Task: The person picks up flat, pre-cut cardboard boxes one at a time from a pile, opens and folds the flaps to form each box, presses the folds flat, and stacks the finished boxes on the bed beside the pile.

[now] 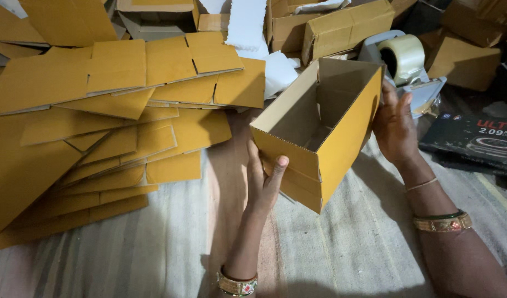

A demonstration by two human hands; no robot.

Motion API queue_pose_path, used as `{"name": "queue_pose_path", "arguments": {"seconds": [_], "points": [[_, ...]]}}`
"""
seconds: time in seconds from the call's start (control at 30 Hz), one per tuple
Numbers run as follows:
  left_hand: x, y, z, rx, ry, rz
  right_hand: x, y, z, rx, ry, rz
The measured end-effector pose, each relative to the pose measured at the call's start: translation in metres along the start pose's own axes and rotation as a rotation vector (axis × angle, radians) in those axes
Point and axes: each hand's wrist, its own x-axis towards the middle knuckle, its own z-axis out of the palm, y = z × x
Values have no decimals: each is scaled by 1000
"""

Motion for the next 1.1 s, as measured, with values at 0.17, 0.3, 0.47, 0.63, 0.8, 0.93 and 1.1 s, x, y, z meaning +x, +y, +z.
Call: {"name": "queue_pose_path", "arguments": {"seconds": [0.17,0.3,0.47,0.63,0.8,0.93,1.1], "points": [[7,6,1,169,88,155,-7,3,-14,202,151,-7],[9,5,-1,221,109,141,-14,6,-21,209,192,-105],[7,9,0,-145,34,1,-20,0,-17,133,187,-157],[5,11,-1,-169,-11,58,-21,-12,-12,48,140,-249],[2,0,-12,-10,86,165,-20,-17,-10,-94,118,-335],[3,-5,-14,120,306,243,-19,-17,-9,-161,96,-361],[-3,9,-7,47,176,550,-23,-24,-4,-315,93,-332]]}}
